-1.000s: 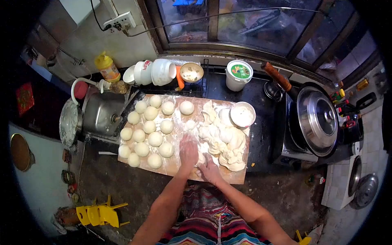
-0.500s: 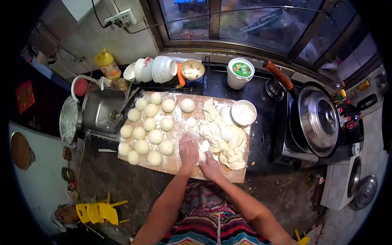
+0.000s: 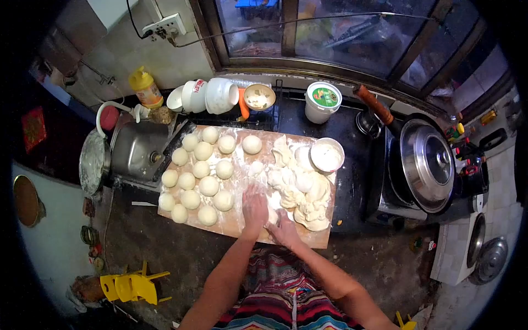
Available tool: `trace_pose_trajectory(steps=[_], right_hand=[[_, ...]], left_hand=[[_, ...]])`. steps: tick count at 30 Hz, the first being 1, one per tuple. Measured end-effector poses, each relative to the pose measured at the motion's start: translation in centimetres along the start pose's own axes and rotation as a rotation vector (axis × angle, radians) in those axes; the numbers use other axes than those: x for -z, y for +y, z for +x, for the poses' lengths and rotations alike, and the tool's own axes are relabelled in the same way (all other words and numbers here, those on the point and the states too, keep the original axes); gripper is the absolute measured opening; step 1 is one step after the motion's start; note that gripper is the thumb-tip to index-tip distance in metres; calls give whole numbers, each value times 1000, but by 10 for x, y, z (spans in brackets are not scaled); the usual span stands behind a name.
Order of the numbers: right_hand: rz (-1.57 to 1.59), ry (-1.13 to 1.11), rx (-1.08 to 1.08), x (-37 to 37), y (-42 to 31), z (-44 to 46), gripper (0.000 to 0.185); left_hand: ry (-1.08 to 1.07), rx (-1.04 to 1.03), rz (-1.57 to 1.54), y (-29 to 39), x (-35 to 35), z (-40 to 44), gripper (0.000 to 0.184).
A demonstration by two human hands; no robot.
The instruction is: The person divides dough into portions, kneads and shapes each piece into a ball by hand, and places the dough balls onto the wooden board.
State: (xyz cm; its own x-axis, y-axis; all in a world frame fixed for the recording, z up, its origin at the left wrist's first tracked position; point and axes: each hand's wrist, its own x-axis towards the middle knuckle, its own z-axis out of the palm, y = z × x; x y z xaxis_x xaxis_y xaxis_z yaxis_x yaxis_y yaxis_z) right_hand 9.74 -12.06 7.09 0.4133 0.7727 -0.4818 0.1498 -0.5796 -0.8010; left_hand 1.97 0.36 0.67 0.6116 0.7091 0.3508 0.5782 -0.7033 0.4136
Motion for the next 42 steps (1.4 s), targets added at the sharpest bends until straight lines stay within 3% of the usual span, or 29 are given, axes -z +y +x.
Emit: trace_pose_trajectory(steps=[2,4,5,7,8,9,13,16,17,19,20,21,23,25,28,29,31,32,34,35,38,41,42], right_hand=[[216,-95,-139,8,-15,-5,57],[-36,91,279,6,12,-13,53],[-161,182,485,1,26,-18,51],[-283,115,520,-14,44,-33,50],[-347,82,537,-19,51,-37,50],[-423,112,472,-23,55,-35,54],[-186,82,155,1,12,-9,62],[25,44,70,0,-2,7,61],[94,-21,-51,10,-19,-2,57],[-141,185,412,6,3,-9,55],[-259,286,640,3,16,-17,55],[-265,101,468,5,19,-33,56],[-327,-24,317,1,19,-38,54],[-314,-53,223,1,15,-33,53],[-174,54,138,10,-4,-7,53],[-129,148,250,7,-2,-1,58],[-37,36,129,7,1,4,58],[10,-20,70,7,1,6,58],[-97,57,285,3,12,7,56],[-150,91,389,1,18,6,56],[-342,4,507,4,-21,12,52],[-480,-137,375,13,-37,13,48],[-509,-171,337,15,-36,12,48]], left_hand=[[-157,41,-101,8,9,-3,30],[-395,76,-182,20,15,-32,30],[-268,111,-240,33,25,-43,31],[-29,180,-358,60,47,-64,32],[-43,164,-250,52,35,-68,32],[-54,147,-141,37,13,-73,33],[30,-39,104,1,-7,-16,37],[-58,63,-45,-2,-6,5,36],[-125,3,-10,3,-2,-4,35],[-256,-124,66,21,9,-35,33],[-188,77,-202,35,18,-47,31],[-122,282,-470,51,28,-61,30],[-10,331,-557,57,29,-68,28],[85,24,-187,36,18,-59,27],[92,-85,85,3,1,-3,27],[-58,13,59,5,5,5,28],[-340,204,8,11,17,22,28],[-255,54,-23,12,16,16,28],[-90,-249,-76,18,20,-4,27],[-194,-1,-257,24,27,-11,29],[-211,161,-155,10,45,-11,36],[20,374,-133,0,23,-31,45],[-10,336,-101,9,24,-41,46]])
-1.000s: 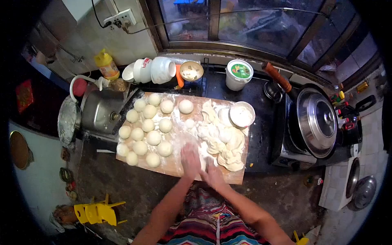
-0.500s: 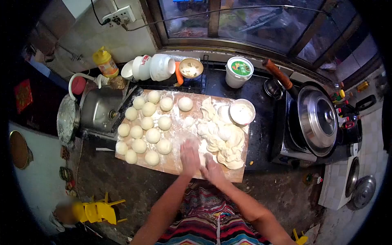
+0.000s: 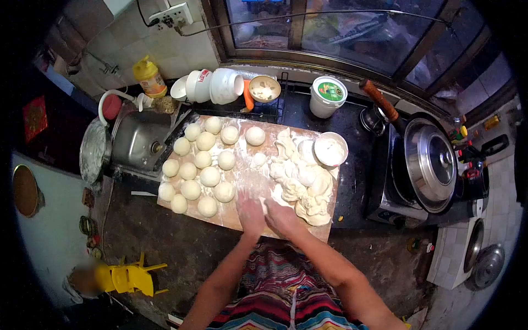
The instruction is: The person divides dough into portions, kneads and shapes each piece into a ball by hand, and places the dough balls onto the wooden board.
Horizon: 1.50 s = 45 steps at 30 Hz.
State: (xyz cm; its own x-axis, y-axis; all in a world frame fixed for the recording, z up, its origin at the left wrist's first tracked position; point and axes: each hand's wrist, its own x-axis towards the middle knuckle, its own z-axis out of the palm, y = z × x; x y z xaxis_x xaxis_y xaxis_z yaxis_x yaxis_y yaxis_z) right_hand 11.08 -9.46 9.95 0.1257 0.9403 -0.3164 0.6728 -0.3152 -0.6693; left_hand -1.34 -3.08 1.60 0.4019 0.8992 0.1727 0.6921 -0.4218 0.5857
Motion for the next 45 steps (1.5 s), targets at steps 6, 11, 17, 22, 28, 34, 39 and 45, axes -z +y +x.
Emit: trace_pose_trajectory(steps=[6,11,17,22,28,34,39,45], right_hand=[[136,246,120,-27,47,-64,53],[269,282,-25,-9,52,-83,41],[403,300,-99,-7,64,-97,28],[489,391,-191,-22,72,-93,21],[430,474,-36,29,14,-45,20],[199,472,105,40,-10,75,35],[-55,340,157,10,-2,119,28],[51,160,-6,0,-26,18,24]], left_hand=[[-161,-142,-213,41,21,-68,52],[-46,-429,-71,28,30,-22,49],[89,130,-634,-3,6,-24,50],[196,60,-381,43,-7,-25,50],[-79,-350,-133,36,8,1,52],[31,102,-454,18,28,17,44],[124,511,-766,27,66,84,43],[-107,-173,-66,2,26,125,48]])
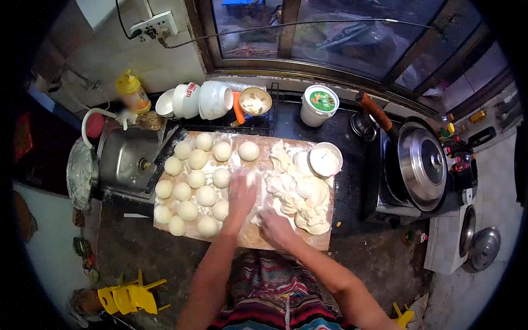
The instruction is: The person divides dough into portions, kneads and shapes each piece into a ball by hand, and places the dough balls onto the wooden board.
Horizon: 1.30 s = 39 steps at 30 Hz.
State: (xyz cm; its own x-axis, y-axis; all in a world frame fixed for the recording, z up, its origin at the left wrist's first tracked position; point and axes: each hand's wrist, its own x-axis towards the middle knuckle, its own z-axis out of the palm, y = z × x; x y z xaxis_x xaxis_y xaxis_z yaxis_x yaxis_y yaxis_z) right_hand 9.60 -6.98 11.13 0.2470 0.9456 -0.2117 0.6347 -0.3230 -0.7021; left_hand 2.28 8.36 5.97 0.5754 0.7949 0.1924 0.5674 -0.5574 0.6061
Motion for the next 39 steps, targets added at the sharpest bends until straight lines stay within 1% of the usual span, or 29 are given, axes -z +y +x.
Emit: trace_pose_trajectory(steps=[1,2,5,6,9,12,14,15,18,20,21,22,23,24,26,27,28,29,31,32,33,34,35,37,38,39], right_hand=[[11,58,-33,-6,11,-19,25],[21,117,-65,-10,24,-35,27],[155,313,-147,3,30,-66,29],[160,400,-129,2,35,-68,27],[130,452,-170,7,38,-60,28],[145,447,-139,12,41,-53,27],[110,451,-113,14,41,-50,28],[70,450,-145,14,40,-49,28],[-12,423,-229,21,36,-39,29],[-9,387,-292,27,37,-30,30],[26,427,-272,30,38,-25,30],[58,463,-250,32,41,-19,30],[90,489,-227,32,45,-15,30],[22,530,-193,24,63,-5,31],[76,388,-228,45,64,2,30],[105,313,-246,54,65,5,30],[72,297,-258,54,76,7,29],[114,234,-336,91,31,-8,27],[189,180,-284,98,33,-20,24],[435,99,-299,80,47,-24,30],[681,16,-315,58,59,-32,37],[592,-55,-274,46,50,-36,36],[516,-228,-379,60,1,-42,36],[299,-85,-289,3,19,-43,39],[312,-26,-307,-11,27,-42,43],[327,35,-326,-23,33,-40,47]], left_hand=[[-108,-106,172,-4,-7,0,49],[-70,-146,252,15,6,0,50],[-25,-243,180,41,4,5,52],[-71,-282,66,42,-11,16,55],[-159,-186,-61,53,-53,73,57],[-367,-331,168,62,-58,102,58],[-484,-290,137,66,-55,102,60],[-544,-269,127,70,-48,101,60],[-589,-113,-102,78,-19,98,59],[-594,112,-434,72,-6,99,58],[-590,227,-599,68,1,98,58],[-627,275,-756,69,15,93,56],[-638,386,-894,71,28,82,56],[-641,495,-1035,73,40,70,56],[-598,700,-1365,72,47,34,55],[-604,684,-1415,59,46,14,53],[-576,724,-1432,55,55,-6,49],[-550,769,-1448,52,64,-27,45],[-396,657,-1196,32,52,-72,41],[-320,603,-1071,21,38,-95,40],[-208,372,-692,10,16,-117,36],[-104,144,-305,-3,-11,-137,32],[-7,-78,86,-4,-26,-151,29],[-202,371,-280,7,-35,-148,30],[-188,460,-307,3,-41,-148,30],[-70,361,-230,16,-26,-139,28]])
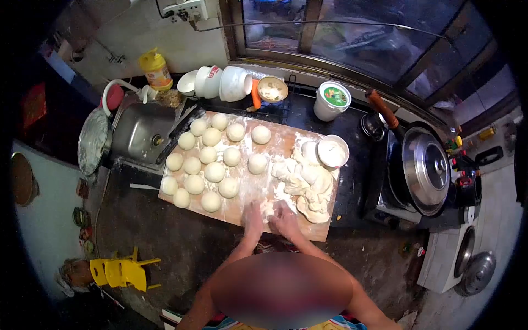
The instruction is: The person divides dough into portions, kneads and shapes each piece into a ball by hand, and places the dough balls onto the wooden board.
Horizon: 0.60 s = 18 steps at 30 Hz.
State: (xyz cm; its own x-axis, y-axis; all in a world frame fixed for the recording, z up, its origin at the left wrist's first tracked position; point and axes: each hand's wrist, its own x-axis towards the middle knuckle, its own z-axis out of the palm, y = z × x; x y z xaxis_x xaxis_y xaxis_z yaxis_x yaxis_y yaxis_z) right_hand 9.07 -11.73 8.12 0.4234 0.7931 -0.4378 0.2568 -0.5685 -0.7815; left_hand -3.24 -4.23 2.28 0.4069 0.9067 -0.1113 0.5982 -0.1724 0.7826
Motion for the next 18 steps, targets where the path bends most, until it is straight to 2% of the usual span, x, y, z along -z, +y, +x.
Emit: trace_pose_trajectory(steps=[1,4,5,8,9,12,13,16,17,18], right_hand=[[24,58,-8,-3,4,2,51],[-29,89,238,4,-8,7,55],[-40,139,423,-7,12,20,53],[-51,12,309,-6,25,19,48],[-34,-78,201,1,24,14,44],[-36,-119,102,15,21,8,43],[58,-156,61,15,31,14,44],[339,-207,-55,17,22,21,46],[627,-254,-252,17,5,14,46],[694,-234,-226,3,13,16,46]], left_hand=[[125,-102,73,19,12,2,26],[183,7,94,60,22,34,24],[249,-83,202,54,8,40,24],[418,-89,303,58,-16,17,25],[411,-128,337,44,-24,14,23],[253,-465,396,35,-11,41,19],[348,-459,422,42,-10,57,17],[379,-420,477,44,-19,80,19],[412,-405,487,45,-18,81,22],[403,-356,481,46,-17,76,21]])
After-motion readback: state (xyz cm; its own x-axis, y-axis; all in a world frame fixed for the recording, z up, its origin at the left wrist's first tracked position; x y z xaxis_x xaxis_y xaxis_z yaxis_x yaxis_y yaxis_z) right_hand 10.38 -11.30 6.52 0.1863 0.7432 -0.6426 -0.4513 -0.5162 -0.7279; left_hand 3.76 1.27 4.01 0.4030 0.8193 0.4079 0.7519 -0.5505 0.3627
